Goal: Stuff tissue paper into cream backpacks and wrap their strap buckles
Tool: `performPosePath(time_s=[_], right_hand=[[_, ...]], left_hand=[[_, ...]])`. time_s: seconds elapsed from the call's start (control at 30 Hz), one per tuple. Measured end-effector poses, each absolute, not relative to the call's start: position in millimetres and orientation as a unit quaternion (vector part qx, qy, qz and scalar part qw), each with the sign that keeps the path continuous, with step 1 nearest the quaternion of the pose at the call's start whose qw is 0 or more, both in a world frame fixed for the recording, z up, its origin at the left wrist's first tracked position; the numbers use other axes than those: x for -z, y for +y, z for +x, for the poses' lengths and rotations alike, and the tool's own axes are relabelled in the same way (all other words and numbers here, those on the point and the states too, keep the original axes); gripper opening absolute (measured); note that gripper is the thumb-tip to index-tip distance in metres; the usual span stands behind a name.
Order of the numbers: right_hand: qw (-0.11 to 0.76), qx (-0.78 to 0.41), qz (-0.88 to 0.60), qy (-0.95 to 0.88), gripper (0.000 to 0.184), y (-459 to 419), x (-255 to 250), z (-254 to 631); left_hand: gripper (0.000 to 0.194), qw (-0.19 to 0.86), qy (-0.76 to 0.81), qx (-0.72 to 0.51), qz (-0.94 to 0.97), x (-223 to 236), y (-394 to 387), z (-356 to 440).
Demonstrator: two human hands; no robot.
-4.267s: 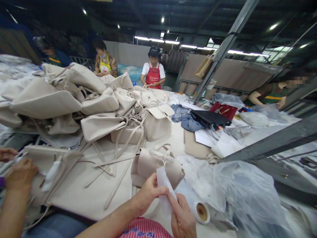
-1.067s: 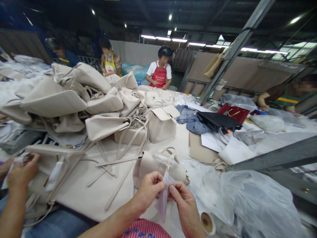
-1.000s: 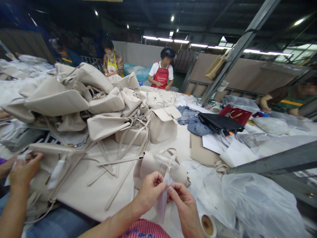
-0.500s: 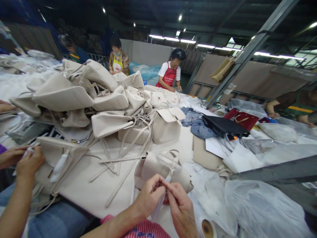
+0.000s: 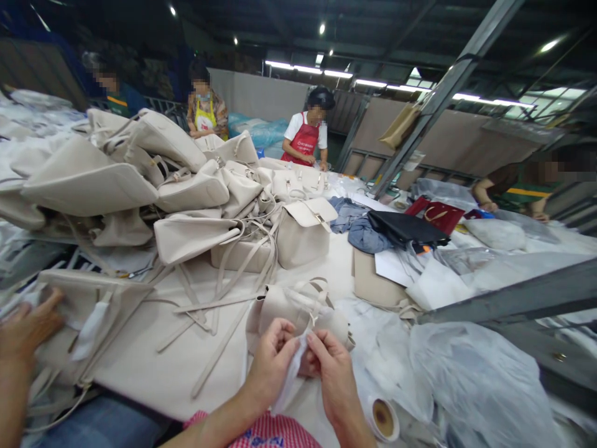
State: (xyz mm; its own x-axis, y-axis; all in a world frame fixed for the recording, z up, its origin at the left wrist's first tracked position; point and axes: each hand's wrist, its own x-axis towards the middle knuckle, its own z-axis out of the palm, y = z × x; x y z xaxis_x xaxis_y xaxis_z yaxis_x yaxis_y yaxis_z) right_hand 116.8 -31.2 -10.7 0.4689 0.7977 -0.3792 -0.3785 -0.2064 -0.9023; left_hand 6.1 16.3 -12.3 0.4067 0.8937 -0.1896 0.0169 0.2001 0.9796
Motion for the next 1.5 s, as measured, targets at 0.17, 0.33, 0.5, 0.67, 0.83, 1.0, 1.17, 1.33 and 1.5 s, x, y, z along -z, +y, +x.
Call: performPosePath(time_s=[0.17,0.33,0.5,0.67,0.83,1.0,1.17,1.33,1.5], right_hand=[[0.636,-0.516,-0.562,-0.114,0.035,-25.2,9.9,111.0],[0.655,-0.473,-0.577,-0.12,0.033,-21.0,3.0,105.0],[0.663,-0.482,-0.562,-0.107,0.032,-19.4,6.0,100.8],[0.673,-0.473,-0.562,-0.093,0.037,-21.9,7.2,102.8],[0.675,-0.482,-0.548,-0.104,0.039,-23.3,2.2,102.8],[0.674,-0.49,-0.54,-0.12,0.034,-24.5,6.4,100.5],[0.681,-0.435,-0.563,-0.17,0.023,-26.4,10.7,106.9],[0.681,-0.418,-0.577,-0.165,0.021,-23.3,18.9,110.7],[0.665,-0.418,-0.599,-0.152,0.031,-31.6,24.4,119.0]], left_hand=[[0.014,0.42,0.35,-0.409,0.73,13.5,19.0,0.0],[0.02,0.37,0.255,-0.413,0.792,15.5,27.5,-3.5],[0.013,0.464,0.388,-0.365,0.708,23.1,28.5,5.1],[0.011,0.39,0.39,-0.434,0.712,15.2,22.5,3.9],[0.012,0.349,0.343,-0.421,0.764,-0.3,18.5,-0.6],[0.012,0.472,0.401,-0.378,0.688,4.1,18.8,1.8],[0.022,0.62,0.45,-0.33,0.552,6.6,19.0,5.1],[0.036,0.721,0.445,-0.286,0.447,9.0,14.8,16.5],[0.038,0.763,0.425,-0.282,0.397,15.8,13.1,26.1]])
